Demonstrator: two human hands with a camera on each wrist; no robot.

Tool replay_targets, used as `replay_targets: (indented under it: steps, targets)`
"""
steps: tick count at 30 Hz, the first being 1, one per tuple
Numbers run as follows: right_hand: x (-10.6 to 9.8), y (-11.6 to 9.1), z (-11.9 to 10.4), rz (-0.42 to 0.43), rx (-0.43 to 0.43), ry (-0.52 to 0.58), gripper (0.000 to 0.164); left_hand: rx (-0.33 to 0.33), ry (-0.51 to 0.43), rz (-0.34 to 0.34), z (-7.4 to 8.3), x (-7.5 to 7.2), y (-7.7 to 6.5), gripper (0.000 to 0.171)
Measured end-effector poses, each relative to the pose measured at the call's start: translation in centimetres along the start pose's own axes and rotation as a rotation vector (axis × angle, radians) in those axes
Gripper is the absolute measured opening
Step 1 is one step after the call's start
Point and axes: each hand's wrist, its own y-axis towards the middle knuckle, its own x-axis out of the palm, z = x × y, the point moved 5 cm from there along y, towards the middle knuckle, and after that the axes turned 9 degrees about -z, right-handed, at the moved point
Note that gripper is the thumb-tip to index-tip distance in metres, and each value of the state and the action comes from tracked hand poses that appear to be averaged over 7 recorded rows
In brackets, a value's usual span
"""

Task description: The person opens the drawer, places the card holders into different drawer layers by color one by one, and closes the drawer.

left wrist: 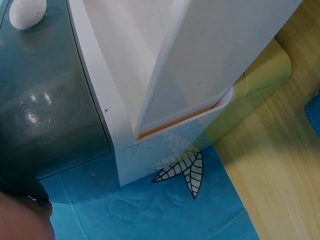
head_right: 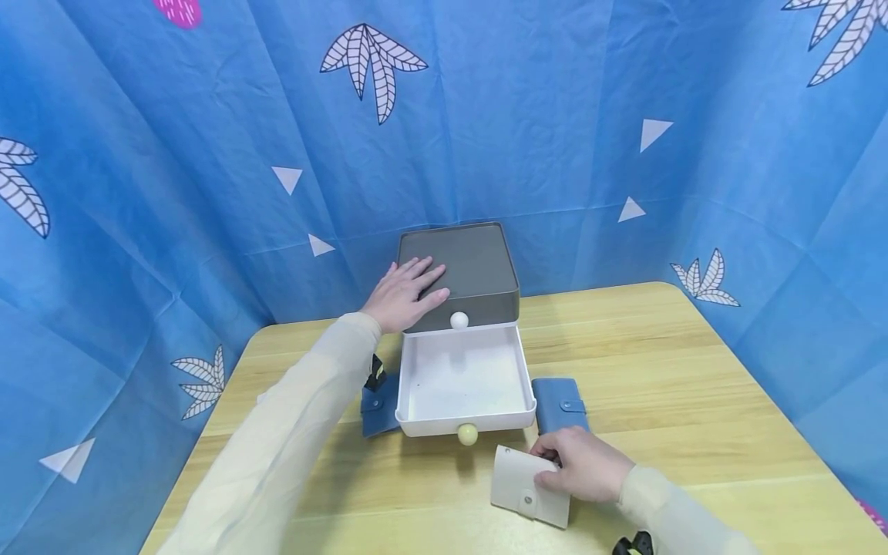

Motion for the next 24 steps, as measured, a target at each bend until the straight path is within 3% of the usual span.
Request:
replay_targets:
  steps: [15, 24]
  targets:
    - [-0.6, -2.3, 2.9, -0.065, -0.046, 0.296, 0.015, -0.003, 0.009, 0.003, -0.1, 0.0, 0.1, 0.073]
    - [-1.3, -3.4, 2.6, -0.062, -0.077, 0.346, 0.015, -0.002, 0.004, 0.005, -0.2, 0.0, 0.2, 0.074]
